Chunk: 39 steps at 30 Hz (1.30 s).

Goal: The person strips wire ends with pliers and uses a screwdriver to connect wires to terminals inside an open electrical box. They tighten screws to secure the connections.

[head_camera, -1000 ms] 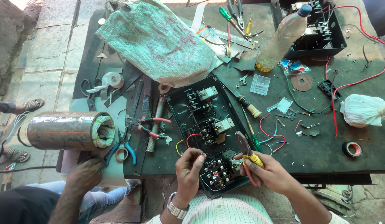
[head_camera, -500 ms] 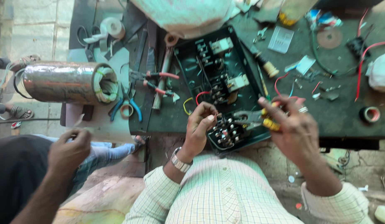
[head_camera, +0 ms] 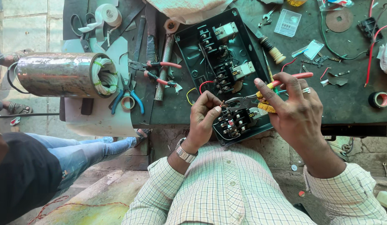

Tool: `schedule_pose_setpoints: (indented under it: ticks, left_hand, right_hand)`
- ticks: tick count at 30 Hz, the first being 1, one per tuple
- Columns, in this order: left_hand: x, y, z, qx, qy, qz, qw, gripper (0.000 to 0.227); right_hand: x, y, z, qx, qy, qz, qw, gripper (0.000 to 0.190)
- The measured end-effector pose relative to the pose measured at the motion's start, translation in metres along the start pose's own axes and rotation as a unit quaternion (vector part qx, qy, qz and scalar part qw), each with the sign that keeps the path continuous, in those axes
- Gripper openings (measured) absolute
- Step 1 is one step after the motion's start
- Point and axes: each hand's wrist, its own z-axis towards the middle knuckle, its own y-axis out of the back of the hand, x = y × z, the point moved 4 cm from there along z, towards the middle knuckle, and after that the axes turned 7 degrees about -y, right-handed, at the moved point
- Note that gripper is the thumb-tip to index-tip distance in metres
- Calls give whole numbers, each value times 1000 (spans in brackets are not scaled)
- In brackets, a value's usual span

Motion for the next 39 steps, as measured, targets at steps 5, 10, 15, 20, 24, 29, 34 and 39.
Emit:
schedule_pose_setpoints:
  ticks: [5, 10, 15, 20, 24, 29, 34, 39]
  left_hand:
    - [5, 1, 0, -6, -10, -30, 999, 8]
    - [9, 0, 0, -27, -2, -48, 999, 8]
    - [6, -3, -1, -23, -11, -49, 998, 7]
    - [-2, -12, -4, -16, -44, 63, 997, 6]
    - [-5, -19, -5, 18, -75, 110, 991, 5]
    - [-10, -11, -3, -13, -122, 79, 989, 5]
    - [-9, -7, -5, -29, -75, 76, 994, 5]
    - [-8, -14, -4, -27, -62, 32, 997, 7]
  right_hand:
    - [3, -2, -2, -6, 1, -15, 1000, 69]
    - [5, -6, -6, -22, -17, -4, 1000, 68]
    - [0, -13, -14, -28, -20, -8, 999, 64]
    - [-19, -42, -9, 251, -81, 122, 957, 26]
    - [-34, -56, -13, 604, -174, 340, 700, 36]
    - [-27, -30, -12, 371, -77, 241, 894, 36]
    - [-11, -10, -13, 31, -60, 40, 997, 68]
    - [-3, -14, -10, -18, -51, 16, 998, 65]
